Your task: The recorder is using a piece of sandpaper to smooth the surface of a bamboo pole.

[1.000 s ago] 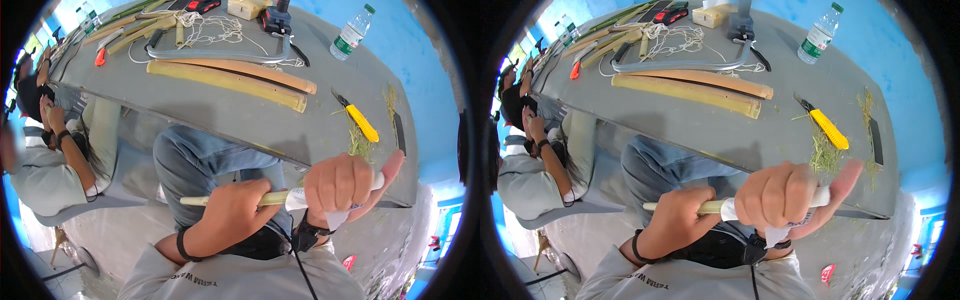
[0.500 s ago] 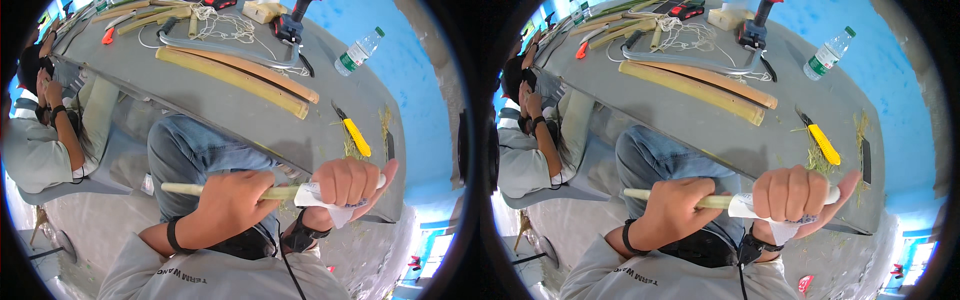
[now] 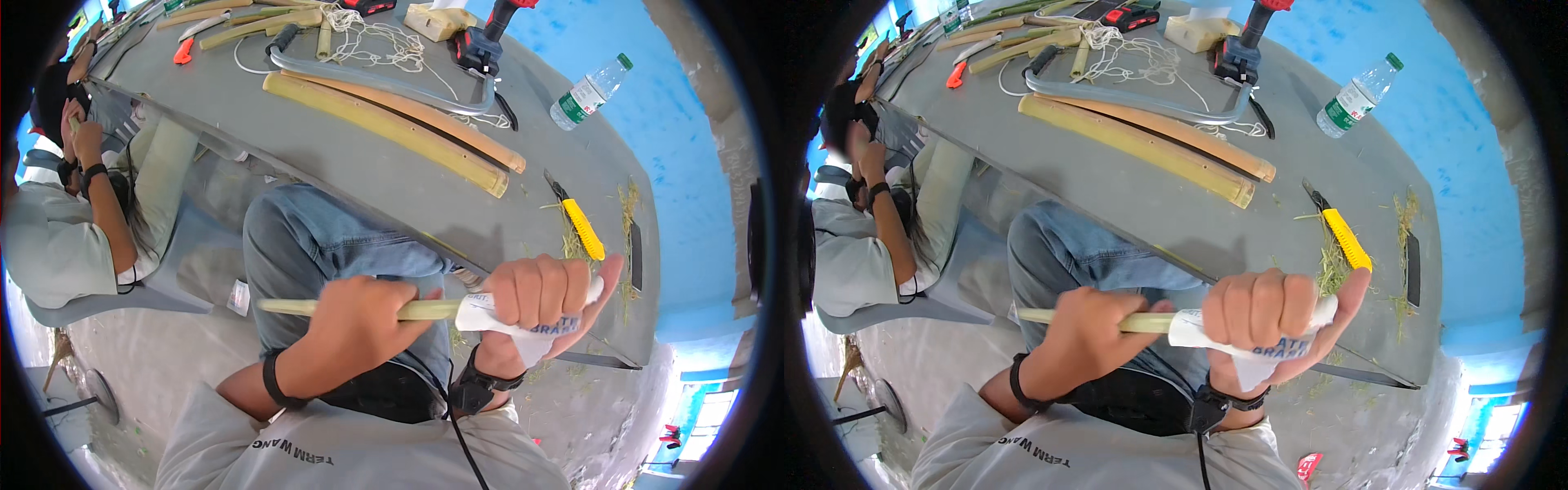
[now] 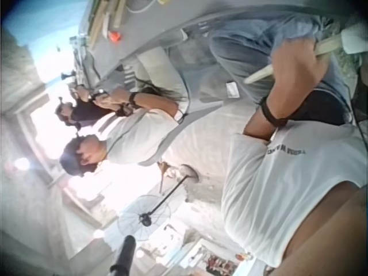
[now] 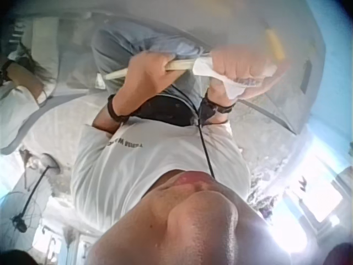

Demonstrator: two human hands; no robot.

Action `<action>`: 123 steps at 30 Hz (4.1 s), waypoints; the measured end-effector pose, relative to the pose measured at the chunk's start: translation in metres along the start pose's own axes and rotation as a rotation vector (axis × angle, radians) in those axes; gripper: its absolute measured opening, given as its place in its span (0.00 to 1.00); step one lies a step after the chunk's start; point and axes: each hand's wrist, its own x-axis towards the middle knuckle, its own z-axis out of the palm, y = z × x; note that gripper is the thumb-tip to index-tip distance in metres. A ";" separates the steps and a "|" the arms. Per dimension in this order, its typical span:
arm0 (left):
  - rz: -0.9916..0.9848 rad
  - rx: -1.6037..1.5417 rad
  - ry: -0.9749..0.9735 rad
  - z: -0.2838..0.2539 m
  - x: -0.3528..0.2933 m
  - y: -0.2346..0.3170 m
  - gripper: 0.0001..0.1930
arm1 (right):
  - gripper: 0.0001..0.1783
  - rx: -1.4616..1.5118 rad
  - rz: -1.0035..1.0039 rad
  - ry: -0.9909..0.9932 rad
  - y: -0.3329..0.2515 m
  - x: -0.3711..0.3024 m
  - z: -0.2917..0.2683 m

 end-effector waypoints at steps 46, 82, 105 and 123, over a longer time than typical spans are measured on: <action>0.022 0.075 0.186 -0.006 -0.001 0.009 0.14 | 0.37 0.044 -0.043 -0.003 -0.009 -0.011 0.003; -0.267 -0.744 -1.127 -0.031 -0.009 -0.013 0.12 | 0.46 0.101 0.154 -0.606 0.010 -0.013 0.020; -0.035 0.221 0.053 -0.011 0.001 -0.015 0.15 | 0.37 0.071 0.038 0.166 -0.002 -0.001 0.005; -0.035 0.036 -0.120 -0.001 -0.007 -0.024 0.09 | 0.34 0.005 0.119 0.108 0.015 -0.004 0.010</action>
